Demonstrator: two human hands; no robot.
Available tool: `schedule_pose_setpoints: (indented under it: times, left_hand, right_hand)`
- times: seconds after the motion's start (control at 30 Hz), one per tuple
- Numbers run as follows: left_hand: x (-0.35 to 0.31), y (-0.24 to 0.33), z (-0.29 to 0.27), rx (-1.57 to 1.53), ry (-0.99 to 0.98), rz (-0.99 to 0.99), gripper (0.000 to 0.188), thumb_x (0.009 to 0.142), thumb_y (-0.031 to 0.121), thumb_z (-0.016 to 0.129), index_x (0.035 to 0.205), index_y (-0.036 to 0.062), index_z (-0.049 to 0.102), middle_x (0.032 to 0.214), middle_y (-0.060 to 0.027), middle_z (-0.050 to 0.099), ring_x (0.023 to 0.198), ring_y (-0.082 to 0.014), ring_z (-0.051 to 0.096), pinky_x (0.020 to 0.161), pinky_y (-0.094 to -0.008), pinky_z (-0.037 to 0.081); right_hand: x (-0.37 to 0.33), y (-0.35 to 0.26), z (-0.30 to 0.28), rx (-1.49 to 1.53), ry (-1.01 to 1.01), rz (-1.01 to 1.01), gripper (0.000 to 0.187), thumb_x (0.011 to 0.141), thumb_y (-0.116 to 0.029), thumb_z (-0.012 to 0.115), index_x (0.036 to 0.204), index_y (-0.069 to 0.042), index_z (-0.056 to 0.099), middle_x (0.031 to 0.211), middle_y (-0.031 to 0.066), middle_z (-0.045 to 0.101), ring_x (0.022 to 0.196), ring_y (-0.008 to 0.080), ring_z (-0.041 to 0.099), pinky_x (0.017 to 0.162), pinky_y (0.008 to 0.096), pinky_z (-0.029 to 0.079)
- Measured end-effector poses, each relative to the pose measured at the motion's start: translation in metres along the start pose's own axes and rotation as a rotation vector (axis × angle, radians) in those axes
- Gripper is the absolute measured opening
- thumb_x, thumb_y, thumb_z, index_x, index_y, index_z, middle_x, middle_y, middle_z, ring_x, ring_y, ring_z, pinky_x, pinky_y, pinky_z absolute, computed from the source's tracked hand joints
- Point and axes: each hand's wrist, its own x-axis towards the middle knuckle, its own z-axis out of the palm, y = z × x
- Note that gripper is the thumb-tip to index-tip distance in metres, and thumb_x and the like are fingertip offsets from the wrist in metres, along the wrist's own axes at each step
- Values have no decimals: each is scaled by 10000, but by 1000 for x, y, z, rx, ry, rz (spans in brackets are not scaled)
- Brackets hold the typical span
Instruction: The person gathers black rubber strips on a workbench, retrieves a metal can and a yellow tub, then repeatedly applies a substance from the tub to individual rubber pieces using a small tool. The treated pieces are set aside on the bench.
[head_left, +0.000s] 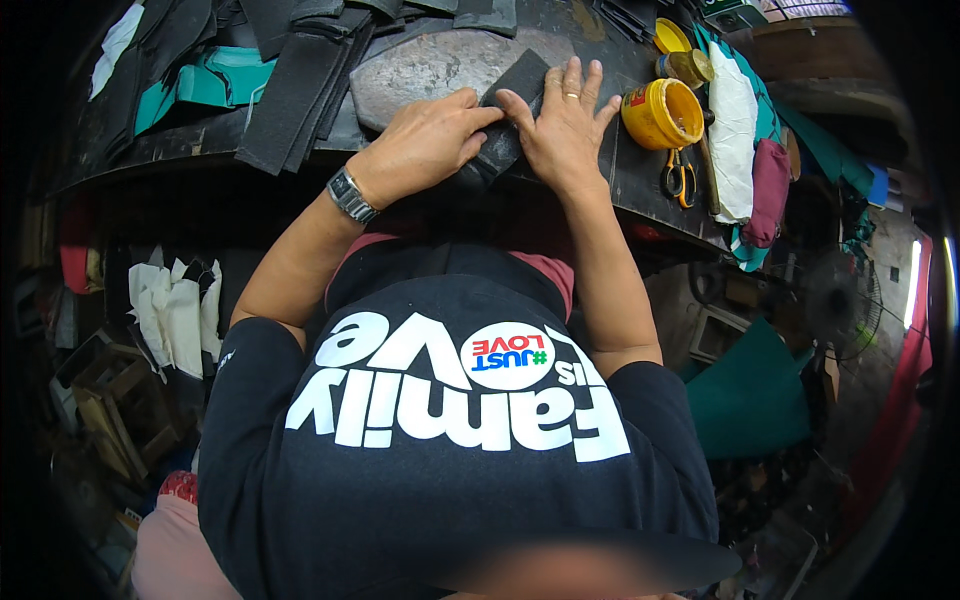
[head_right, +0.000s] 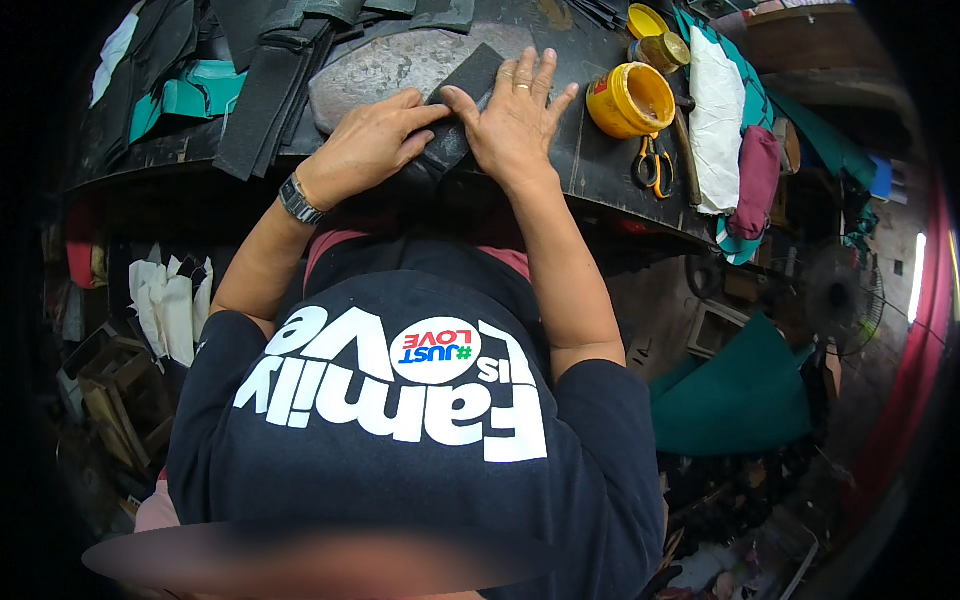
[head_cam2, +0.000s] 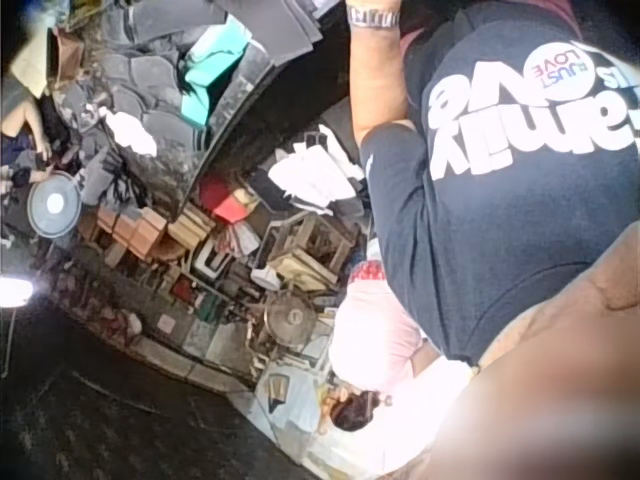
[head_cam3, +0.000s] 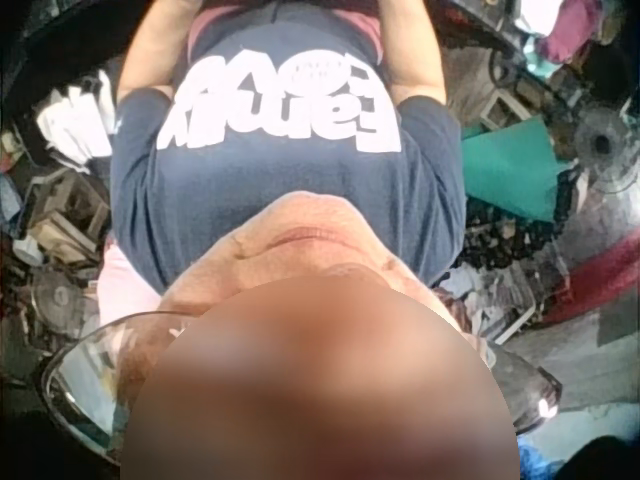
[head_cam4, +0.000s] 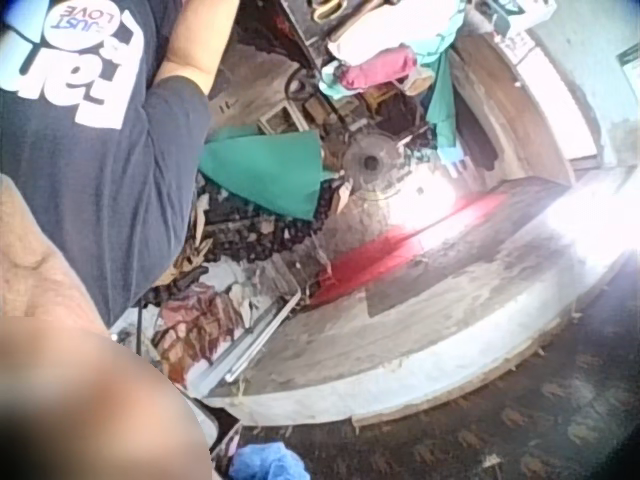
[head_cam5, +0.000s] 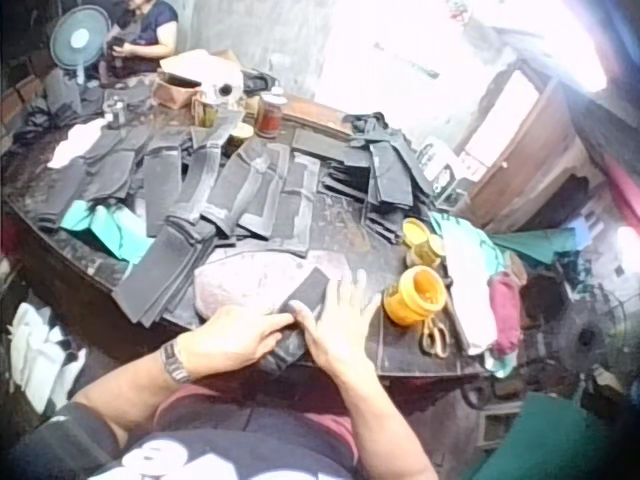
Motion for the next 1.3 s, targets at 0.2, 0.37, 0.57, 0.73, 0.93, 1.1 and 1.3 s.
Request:
schedule_pose_setpoints:
  times: [0.2, 0.37, 0.57, 0.73, 0.93, 1.1, 1.3]
  left_hand:
    - [1, -2, 0, 6, -1, 20, 282, 908, 164, 633, 1170, 67, 669, 1026, -137, 626, 898, -358, 668, 768, -463, 551]
    - [2, 0, -3, 41, -3, 22, 299, 909, 169, 637, 1194, 86, 672, 1020, -128, 627, 888, -354, 671, 765, -458, 553]
    - [12, -1, -4, -139, 47, 36, 327, 934, 119, 645, 1261, 131, 656, 993, -119, 603, 903, -321, 646, 785, -410, 521]
    - [71, -16, 11, -287, 288, 184, 269, 958, 171, 635, 1223, 137, 665, 1034, -129, 629, 956, -331, 641, 856, -406, 520]
    - [113, -33, 20, -240, 271, -56, 372, 964, 303, 658, 1283, 113, 633, 1092, -155, 667, 927, -320, 659, 847, -394, 525]
    - [87, -31, 8, -137, 159, -65, 414, 901, 290, 747, 1255, 95, 660, 1110, -149, 673, 935, -292, 683, 847, -392, 544]
    - [83, -24, 16, -10, 105, -66, 328, 898, 168, 720, 1214, 85, 692, 1185, -132, 639, 1106, -312, 623, 983, -398, 495]
  right_hand:
    - [23, -13, 6, 67, -35, -73, 933, 956, -713, 397, 1485, 55, 416, 1629, 245, 243, 1544, 420, 54, 1167, 692, 5]
    - [43, -13, 4, 64, -125, -110, 846, 964, -696, 411, 1500, -42, 444, 1622, 249, 256, 1537, 434, 86, 1161, 706, 30]
    - [41, 55, -79, 478, 449, -204, 594, 962, -505, 631, 1365, -72, 578, 1296, 202, 604, 1261, 323, 540, 1075, 412, 408]
    - [39, 130, -135, -23, -52, 108, 569, 875, -648, 644, 1027, -121, 796, 1094, 139, 709, 855, 307, 701, 806, 433, 544]
    - [38, 149, -104, -529, -251, -124, 733, 849, -781, 537, 966, -112, 813, 902, 132, 733, 962, 333, 617, 908, 470, 415]
    - [40, 145, -106, -542, -284, -27, 782, 873, -797, 472, 922, -92, 807, 1024, 149, 720, 977, 340, 643, 855, 480, 458]
    - [15, 145, -134, -400, -62, 308, 829, 933, -770, 361, 951, -61, 790, 884, 214, 721, 939, 376, 685, 842, 489, 520]
